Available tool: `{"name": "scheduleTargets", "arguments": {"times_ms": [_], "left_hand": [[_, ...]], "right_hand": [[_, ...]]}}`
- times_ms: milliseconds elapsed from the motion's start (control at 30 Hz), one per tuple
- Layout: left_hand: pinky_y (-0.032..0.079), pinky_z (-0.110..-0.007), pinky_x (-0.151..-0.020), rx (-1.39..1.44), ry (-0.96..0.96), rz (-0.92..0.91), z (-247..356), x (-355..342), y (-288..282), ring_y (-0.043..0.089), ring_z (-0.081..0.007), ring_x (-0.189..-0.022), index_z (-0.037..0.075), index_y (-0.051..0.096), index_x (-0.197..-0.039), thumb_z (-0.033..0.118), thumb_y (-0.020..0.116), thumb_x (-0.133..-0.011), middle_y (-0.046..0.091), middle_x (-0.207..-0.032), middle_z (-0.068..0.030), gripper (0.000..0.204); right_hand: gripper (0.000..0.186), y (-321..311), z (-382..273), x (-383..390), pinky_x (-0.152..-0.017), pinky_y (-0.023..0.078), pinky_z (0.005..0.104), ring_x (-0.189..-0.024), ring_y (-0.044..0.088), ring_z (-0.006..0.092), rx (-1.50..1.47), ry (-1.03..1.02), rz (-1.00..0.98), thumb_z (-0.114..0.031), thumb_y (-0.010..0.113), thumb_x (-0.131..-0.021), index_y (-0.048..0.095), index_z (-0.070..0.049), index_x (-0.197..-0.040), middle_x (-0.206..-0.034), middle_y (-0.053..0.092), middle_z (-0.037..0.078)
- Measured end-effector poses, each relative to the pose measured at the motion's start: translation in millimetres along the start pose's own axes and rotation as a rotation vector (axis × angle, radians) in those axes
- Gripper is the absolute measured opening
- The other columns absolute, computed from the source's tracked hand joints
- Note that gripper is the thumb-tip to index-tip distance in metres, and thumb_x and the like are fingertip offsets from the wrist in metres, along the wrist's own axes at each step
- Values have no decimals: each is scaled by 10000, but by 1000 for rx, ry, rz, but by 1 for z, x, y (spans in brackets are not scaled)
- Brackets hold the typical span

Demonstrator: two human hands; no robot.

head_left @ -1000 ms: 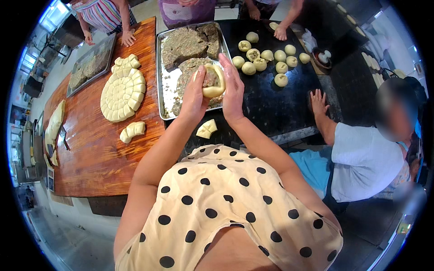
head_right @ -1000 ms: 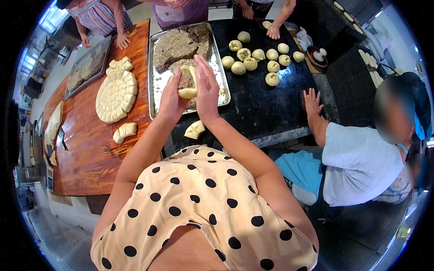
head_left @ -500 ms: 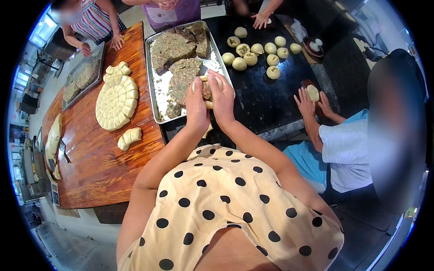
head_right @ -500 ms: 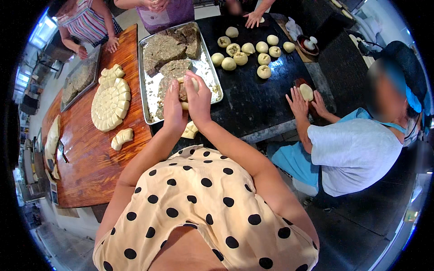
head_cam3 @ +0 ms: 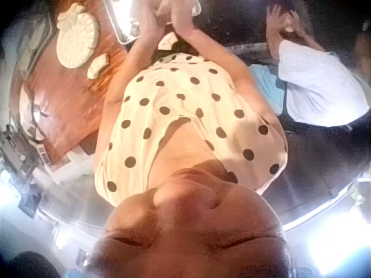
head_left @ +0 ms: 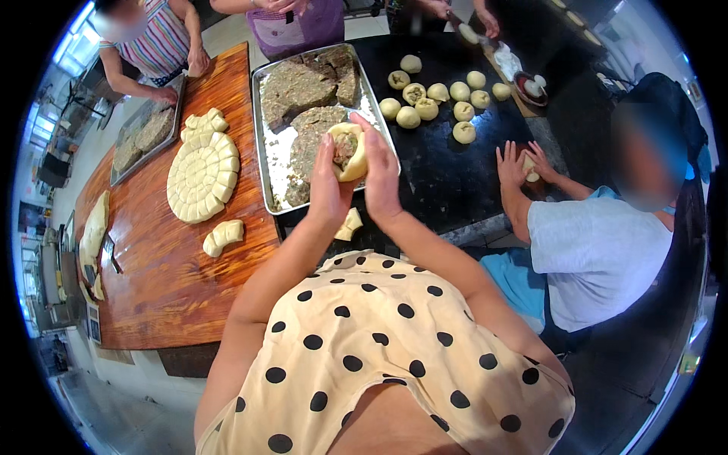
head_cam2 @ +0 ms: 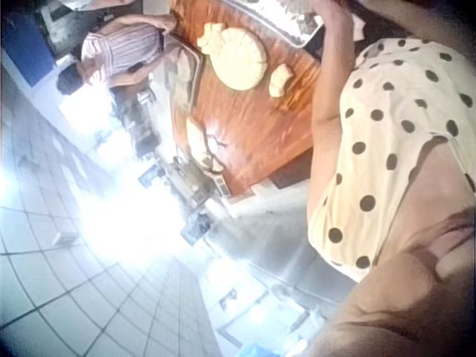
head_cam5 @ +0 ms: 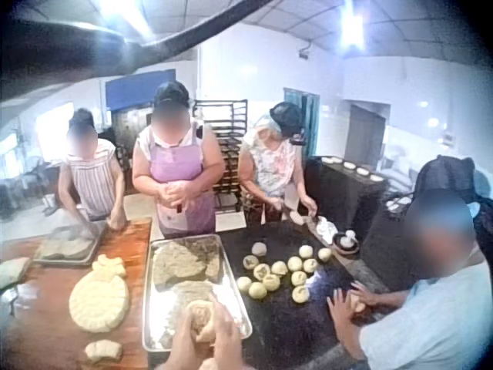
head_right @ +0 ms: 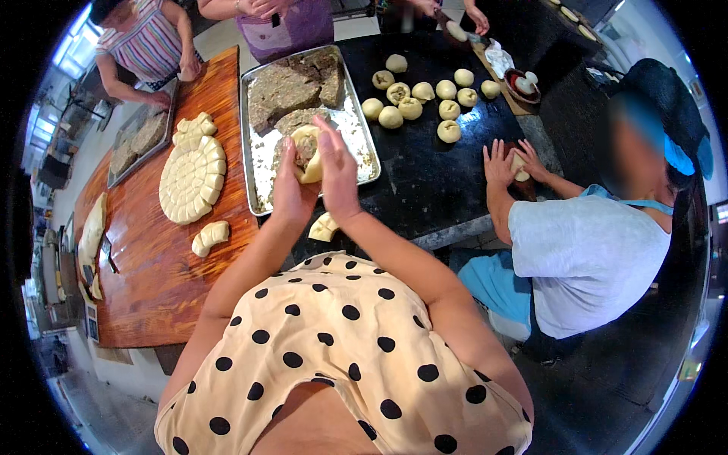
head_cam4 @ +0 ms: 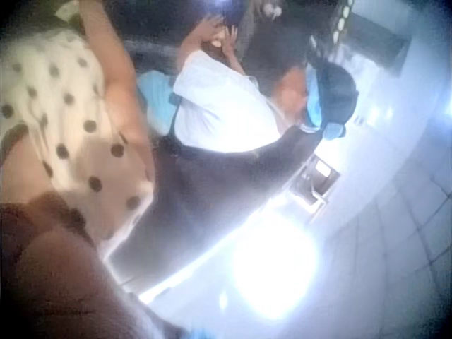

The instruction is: The person prepares buns by hand, placing a meat and vegetable filling onto pieces of dough and folding the dough over the filling to seal it.

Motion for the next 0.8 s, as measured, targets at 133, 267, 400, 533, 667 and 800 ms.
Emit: {"name": "scheduleTargets", "arguments": {"times_ms": [133,267,400,533,667,800], "left_hand": [[478,-320,-832,-485,-57,-50,10,-1,11,591,-157,-977,49,558,-1221,488,411,-1036,615,-1096,-69,499],[444,-290,-803,-757,281,-176,14,-12,16,550,-144,-907,14,593,-1189,481,368,-1052,617,-1038,-74,536],[446,-293,-889,-795,206,-205,20,-13,28,540,-140,-1001,49,541,-1310,496,381,-1045,595,-1130,-58,544],[465,-317,-923,101,-110,-56,20,10,41,574,-155,-1041,71,505,-1335,483,403,-1040,594,-1173,-52,517],[481,-305,-909,-196,171,-124,8,-3,27,568,-133,-1064,102,507,-1326,394,490,-1030,589,-1186,-37,416],[507,-295,-829,-295,-26,-153,3,-7,16,581,-117,-1001,68,518,-1309,322,492,-1038,595,-1134,-30,372]], "right_hand": [[401,-11,6,-13,-868,470,289,-935,622,143,65,40,4,-295,434,-1050,667,22,-1124,-1043,700,92],[355,-8,-4,-13,-752,492,277,-804,621,122,216,-117,150,-236,470,-1039,706,22,-981,-913,717,65],[374,-15,-6,-18,-770,492,276,-819,625,122,157,-192,220,-245,455,-1048,704,23,-975,-932,718,71],[361,-15,-4,-22,-788,491,278,-843,630,120,-93,-108,313,-236,464,-1045,701,25,-966,-939,718,71],[313,-5,-4,-17,-798,507,299,-825,653,163,230,-274,260,-184,478,-1033,697,25,-952,-908,718,107],[363,-10,3,-15,-783,510,299,-804,649,163,172,-221,321,-225,454,-1049,687,28,-935,-888,714,87]]}}
Point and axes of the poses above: each hand's wrist, its own x-axis away from the middle knuckle, its own y-axis out of the palm, z = x × y, the point moved 6 cm from there along -x, towards the middle knuckle
